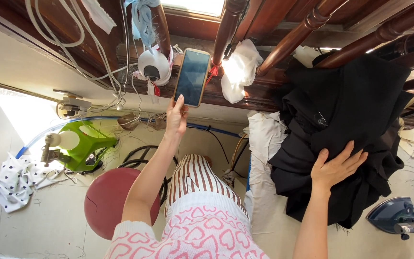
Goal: Untying a bundle of black fabric pieces, cutting the binding strip with scissors, and sorting the pieces on a work table.
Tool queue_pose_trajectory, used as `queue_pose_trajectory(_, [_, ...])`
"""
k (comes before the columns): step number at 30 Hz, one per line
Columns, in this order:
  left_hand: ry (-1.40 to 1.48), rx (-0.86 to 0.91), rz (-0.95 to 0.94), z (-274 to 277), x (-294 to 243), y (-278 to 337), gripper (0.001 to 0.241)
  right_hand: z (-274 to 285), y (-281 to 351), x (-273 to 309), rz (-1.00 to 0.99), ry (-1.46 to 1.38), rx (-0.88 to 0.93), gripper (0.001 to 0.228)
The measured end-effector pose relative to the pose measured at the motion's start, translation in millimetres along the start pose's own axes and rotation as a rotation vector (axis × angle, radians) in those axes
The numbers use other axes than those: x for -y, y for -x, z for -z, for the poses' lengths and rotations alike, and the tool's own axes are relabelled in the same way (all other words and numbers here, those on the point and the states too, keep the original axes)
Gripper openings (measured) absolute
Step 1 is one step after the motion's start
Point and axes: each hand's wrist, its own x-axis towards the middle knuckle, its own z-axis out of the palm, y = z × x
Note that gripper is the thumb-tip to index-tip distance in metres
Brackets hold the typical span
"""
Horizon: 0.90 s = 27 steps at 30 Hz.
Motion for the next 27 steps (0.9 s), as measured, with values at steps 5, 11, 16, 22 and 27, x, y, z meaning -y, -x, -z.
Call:
queue_pose_trajectory(5, [0.034,0.005,-0.078,-15.7,5.4,-34.7,0.028,-0.3,-0.6,0.9,0.004,0.0,-0.006,0.065])
queue_pose_trajectory(11, [0.064,0.032,-0.145,-23.2,19.6,-71.0,0.017,-3.4,0.4,-0.3,0.008,0.0,-0.019,0.065])
queue_pose_trajectory(16, [0.076,0.03,-0.179,-32.7,21.1,-71.7,0.013,-3.8,-0.2,0.0,0.013,-0.004,-0.018,0.065])
queue_pose_trajectory(22, [0.077,-0.019,-0.157,-34.8,25.5,-78.3,0.012,-3.6,-1.3,2.4,0.022,0.006,-0.042,0.065])
queue_pose_trajectory(27, [0.106,-0.051,-0.156,-35.3,29.3,-81.8,0.02,-6.1,0.0,-0.4,0.008,0.008,-0.026,0.066])
